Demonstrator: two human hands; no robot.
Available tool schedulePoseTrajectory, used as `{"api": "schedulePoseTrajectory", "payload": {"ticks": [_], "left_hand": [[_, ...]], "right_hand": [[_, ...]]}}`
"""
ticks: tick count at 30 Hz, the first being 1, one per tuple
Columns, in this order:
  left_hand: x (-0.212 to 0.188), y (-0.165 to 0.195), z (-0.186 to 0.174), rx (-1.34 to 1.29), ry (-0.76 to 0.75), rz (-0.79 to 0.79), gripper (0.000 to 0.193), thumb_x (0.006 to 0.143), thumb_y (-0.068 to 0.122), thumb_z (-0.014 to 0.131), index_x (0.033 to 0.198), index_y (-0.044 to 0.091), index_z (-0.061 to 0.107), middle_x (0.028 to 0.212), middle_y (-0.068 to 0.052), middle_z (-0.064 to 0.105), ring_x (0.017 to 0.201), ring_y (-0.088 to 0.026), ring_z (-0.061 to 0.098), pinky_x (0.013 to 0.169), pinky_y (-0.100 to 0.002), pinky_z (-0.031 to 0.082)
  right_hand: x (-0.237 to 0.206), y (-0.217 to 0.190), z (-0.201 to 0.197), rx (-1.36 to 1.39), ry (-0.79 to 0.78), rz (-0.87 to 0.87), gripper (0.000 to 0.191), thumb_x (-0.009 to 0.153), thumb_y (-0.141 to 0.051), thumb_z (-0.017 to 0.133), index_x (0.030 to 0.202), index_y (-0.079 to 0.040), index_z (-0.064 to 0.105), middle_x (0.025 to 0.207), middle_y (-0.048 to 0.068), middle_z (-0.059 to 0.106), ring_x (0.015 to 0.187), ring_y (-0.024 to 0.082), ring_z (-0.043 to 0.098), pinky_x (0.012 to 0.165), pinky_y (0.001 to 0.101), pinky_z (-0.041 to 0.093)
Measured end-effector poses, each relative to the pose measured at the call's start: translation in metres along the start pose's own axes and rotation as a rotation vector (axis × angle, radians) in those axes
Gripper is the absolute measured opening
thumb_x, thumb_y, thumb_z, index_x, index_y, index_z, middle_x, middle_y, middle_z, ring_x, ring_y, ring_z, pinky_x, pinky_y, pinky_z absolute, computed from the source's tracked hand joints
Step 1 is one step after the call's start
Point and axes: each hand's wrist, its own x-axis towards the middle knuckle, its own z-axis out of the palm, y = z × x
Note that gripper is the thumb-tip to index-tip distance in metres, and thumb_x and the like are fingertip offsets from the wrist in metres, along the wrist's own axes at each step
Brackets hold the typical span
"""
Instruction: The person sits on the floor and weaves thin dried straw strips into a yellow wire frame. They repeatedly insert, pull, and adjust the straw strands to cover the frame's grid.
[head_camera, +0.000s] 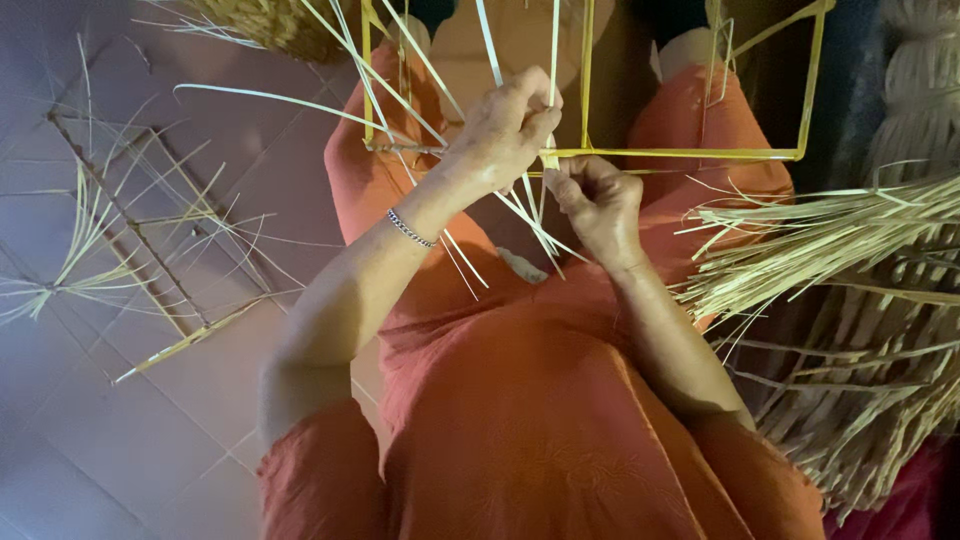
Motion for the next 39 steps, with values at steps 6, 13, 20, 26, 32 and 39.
{"api": "schedulePoseTrajectory", "payload": {"ticks": [6, 13, 20, 26, 32, 39], "left_hand": [[0.005, -0.003, -0.004, -0.012, -0.064, -0.167, 0.01, 0.106, 0.013, 0.06, 0.1, 0.006, 0.055, 0.082, -0.007, 0.07, 0.068, -0.015, 0.07, 0.056, -0.032, 0.057], [0.004, -0.011, -0.019, 0.028, 0.124, 0.177, 0.011, 0.101, 0.003, 0.065, 0.103, 0.001, 0.054, 0.084, -0.01, 0.073, 0.076, -0.018, 0.076, 0.067, -0.033, 0.06], [-0.006, -0.017, -0.002, 0.055, 0.076, 0.138, 0.021, 0.095, 0.003, 0.068, 0.105, 0.003, 0.05, 0.093, -0.013, 0.076, 0.089, -0.024, 0.079, 0.072, -0.032, 0.062], [-0.009, -0.023, 0.0, 0.121, -0.004, -0.012, 0.019, 0.096, 0.007, 0.069, 0.102, 0.003, 0.051, 0.081, -0.012, 0.076, 0.076, -0.026, 0.078, 0.067, -0.037, 0.058], [-0.008, -0.02, -0.003, 0.119, -0.071, -0.052, 0.016, 0.093, 0.008, 0.067, 0.101, 0.003, 0.055, 0.085, -0.012, 0.076, 0.078, -0.027, 0.078, 0.07, -0.038, 0.059], [-0.007, -0.018, -0.006, 0.126, -0.131, -0.08, 0.017, 0.092, 0.011, 0.068, 0.101, 0.003, 0.056, 0.084, -0.011, 0.077, 0.074, -0.028, 0.076, 0.068, -0.039, 0.057]], "right_hand": [[0.003, -0.001, 0.003, -0.281, 0.05, -0.125, 0.014, 0.098, -0.007, 0.074, 0.088, 0.002, 0.07, 0.068, -0.004, 0.06, 0.06, 0.003, 0.05, 0.053, 0.0216, 0.043], [0.002, -0.01, -0.004, -0.321, 0.019, -0.203, 0.01, 0.098, -0.008, 0.076, 0.097, 0.002, 0.072, 0.076, 0.003, 0.069, 0.065, 0.007, 0.061, 0.059, 0.0255, 0.051], [0.0, -0.028, -0.013, -0.452, 0.009, -0.307, 0.013, 0.095, -0.005, 0.08, 0.1, 0.001, 0.069, 0.089, 0.012, 0.072, 0.067, 0.018, 0.064, 0.062, 0.0311, 0.053], [-0.009, -0.045, -0.015, -0.562, -0.014, -0.427, 0.018, 0.086, -0.001, 0.081, 0.1, -0.003, 0.069, 0.09, 0.016, 0.068, 0.074, 0.027, 0.068, 0.066, 0.0361, 0.055], [-0.012, -0.048, -0.017, -0.636, 0.008, -0.448, 0.017, 0.088, 0.001, 0.077, 0.102, -0.001, 0.069, 0.094, 0.014, 0.07, 0.078, 0.031, 0.07, 0.069, 0.0405, 0.057], [-0.011, -0.054, -0.016, -0.594, 0.025, -0.593, 0.023, 0.085, 0.01, 0.074, 0.105, -0.001, 0.07, 0.102, 0.015, 0.068, 0.093, 0.034, 0.068, 0.082, 0.0413, 0.057]]}}
